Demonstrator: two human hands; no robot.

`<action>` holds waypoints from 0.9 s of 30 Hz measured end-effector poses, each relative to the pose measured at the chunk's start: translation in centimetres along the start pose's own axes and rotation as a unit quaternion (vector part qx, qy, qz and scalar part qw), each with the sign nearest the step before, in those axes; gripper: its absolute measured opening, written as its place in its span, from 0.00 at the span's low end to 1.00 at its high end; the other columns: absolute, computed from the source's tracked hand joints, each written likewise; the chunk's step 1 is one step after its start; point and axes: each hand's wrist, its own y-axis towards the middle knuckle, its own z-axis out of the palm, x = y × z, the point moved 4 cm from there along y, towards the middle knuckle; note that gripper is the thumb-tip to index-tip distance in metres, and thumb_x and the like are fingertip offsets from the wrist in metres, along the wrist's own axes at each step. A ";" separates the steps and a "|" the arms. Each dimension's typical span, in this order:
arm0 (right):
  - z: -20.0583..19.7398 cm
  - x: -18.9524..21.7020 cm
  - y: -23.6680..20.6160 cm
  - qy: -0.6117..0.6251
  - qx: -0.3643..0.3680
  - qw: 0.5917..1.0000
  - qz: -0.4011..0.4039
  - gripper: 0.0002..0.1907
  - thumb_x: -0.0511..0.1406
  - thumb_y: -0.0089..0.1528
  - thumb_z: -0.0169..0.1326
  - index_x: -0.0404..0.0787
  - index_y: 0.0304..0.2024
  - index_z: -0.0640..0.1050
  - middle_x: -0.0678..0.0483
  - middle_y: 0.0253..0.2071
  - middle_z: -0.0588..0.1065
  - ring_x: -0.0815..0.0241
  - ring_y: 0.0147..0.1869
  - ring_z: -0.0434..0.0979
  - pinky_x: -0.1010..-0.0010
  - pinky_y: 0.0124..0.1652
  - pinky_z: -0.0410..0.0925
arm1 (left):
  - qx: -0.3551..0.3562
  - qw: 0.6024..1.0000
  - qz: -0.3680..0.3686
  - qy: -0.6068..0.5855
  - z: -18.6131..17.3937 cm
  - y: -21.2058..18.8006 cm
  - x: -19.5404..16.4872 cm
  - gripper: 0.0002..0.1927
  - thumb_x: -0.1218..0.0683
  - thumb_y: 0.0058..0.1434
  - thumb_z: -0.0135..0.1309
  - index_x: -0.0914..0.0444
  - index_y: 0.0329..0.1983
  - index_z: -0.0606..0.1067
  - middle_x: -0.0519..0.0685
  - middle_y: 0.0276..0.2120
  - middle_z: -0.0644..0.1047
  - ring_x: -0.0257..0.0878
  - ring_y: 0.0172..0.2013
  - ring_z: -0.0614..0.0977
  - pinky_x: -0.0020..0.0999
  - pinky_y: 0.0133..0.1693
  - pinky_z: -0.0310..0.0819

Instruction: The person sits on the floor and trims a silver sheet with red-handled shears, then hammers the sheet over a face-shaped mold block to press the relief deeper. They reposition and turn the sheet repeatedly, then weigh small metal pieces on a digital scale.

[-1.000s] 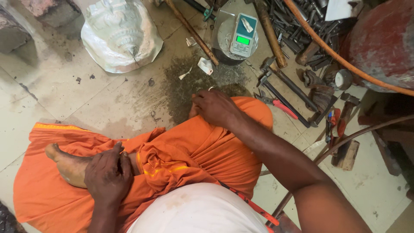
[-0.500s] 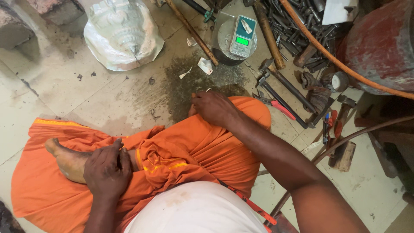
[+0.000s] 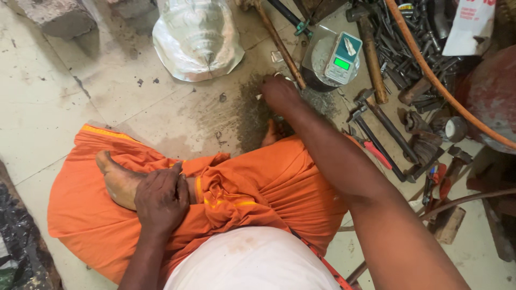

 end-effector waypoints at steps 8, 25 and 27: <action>1.8 0.3 -1.2 -0.034 -0.042 0.999 -0.004 0.06 0.32 0.56 0.55 0.39 0.32 0.82 0.45 0.41 0.75 0.44 0.48 0.78 0.55 0.44 0.73 | 0.030 0.999 -0.023 0.009 0.5 0.0 0.3 0.14 0.59 0.60 0.58 0.66 0.49 0.81 0.54 0.35 0.81 0.48 0.39 0.82 0.43 0.43 0.74; -13.9 -17.8 -8.3 0.103 -0.277 0.934 0.199 0.09 0.36 0.66 0.67 0.39 0.45 0.83 0.44 0.38 0.81 0.48 0.41 0.83 0.55 0.37 0.75 | 0.024 0.999 -0.009 0.026 0.5 -0.1 0.1 0.12 0.59 0.61 0.58 0.66 0.47 0.81 0.54 0.34 0.81 0.48 0.37 0.81 0.42 0.42 0.74; -13.8 -18.8 -8.5 0.089 -0.259 0.942 0.195 0.09 0.36 0.66 0.68 0.39 0.45 0.84 0.43 0.38 0.81 0.46 0.41 0.83 0.54 0.37 0.75 | 0.030 0.999 -0.017 0.023 0.6 -0.1 0.1 0.12 0.59 0.61 0.58 0.66 0.47 0.81 0.54 0.33 0.81 0.48 0.36 0.81 0.42 0.41 0.74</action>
